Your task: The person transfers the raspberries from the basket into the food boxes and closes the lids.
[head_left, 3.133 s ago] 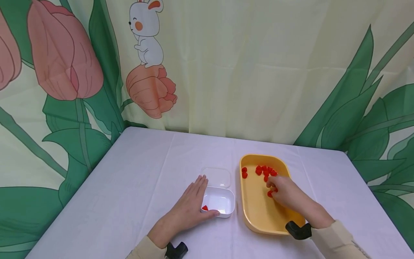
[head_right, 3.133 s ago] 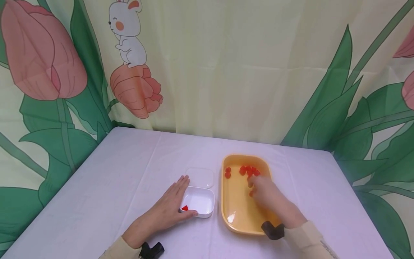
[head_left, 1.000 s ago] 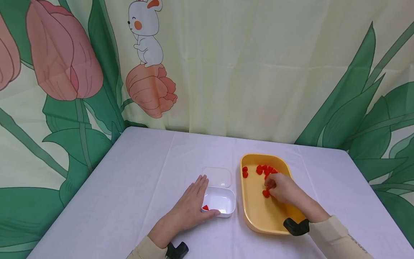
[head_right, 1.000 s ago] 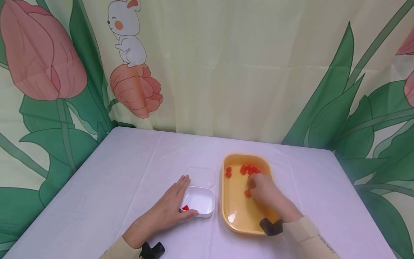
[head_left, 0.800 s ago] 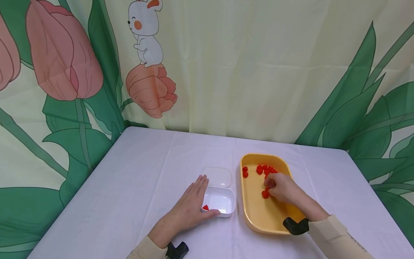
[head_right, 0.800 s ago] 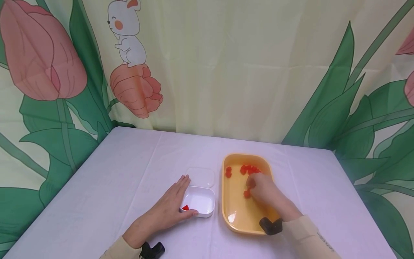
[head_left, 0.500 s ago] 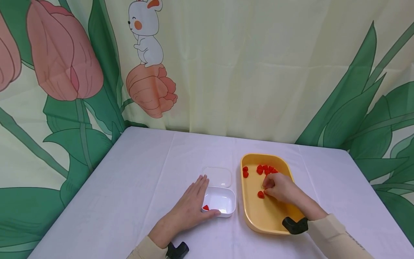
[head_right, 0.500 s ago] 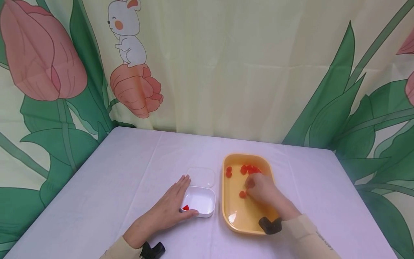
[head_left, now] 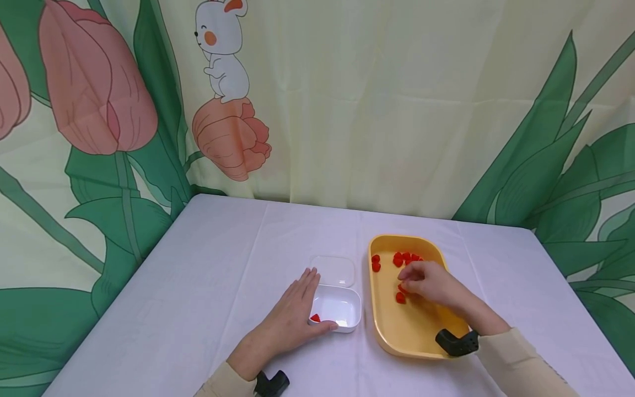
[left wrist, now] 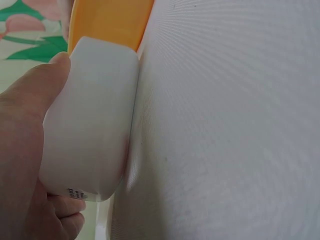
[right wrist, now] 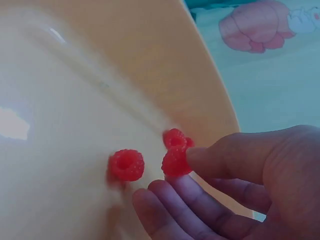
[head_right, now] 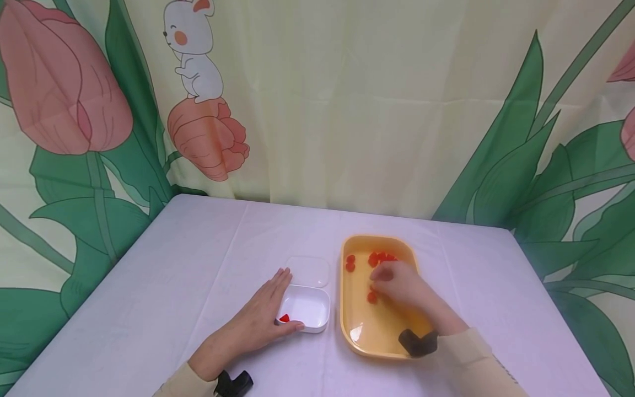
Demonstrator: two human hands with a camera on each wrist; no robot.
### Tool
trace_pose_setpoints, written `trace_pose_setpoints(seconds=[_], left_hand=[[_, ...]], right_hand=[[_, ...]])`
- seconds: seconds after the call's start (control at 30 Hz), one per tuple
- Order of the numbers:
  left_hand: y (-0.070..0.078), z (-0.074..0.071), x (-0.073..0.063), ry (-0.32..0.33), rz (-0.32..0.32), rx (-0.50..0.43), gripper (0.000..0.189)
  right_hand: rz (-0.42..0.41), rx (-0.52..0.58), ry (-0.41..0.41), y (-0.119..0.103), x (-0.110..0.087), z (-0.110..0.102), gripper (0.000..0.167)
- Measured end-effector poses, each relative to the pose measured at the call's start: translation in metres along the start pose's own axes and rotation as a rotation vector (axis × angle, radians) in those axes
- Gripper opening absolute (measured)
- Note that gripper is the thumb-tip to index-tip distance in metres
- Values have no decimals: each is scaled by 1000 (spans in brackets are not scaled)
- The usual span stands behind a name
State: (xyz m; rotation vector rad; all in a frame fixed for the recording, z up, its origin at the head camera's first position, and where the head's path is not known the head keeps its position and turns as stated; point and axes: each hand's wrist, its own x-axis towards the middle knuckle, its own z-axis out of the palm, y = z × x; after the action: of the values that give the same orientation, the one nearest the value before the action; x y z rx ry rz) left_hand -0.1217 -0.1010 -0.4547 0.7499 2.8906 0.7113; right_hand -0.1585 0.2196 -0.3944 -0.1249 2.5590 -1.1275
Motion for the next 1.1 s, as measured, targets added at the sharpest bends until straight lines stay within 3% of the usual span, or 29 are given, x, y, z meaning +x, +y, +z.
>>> trace_pose_setpoints(seconds=[0.2,0.43,1.1], left_hand=[[-1,0,0,7,6,7,105],[0,0,0,-1,-3,7,106],[-1,1,2,-5,-6,-10,107]], right_hand=[[-15,131,-44,-5,1,-2,27],[-39,212,-72,-14,0,-3,36],[-130,246,-162,-56,-2,6,34]])
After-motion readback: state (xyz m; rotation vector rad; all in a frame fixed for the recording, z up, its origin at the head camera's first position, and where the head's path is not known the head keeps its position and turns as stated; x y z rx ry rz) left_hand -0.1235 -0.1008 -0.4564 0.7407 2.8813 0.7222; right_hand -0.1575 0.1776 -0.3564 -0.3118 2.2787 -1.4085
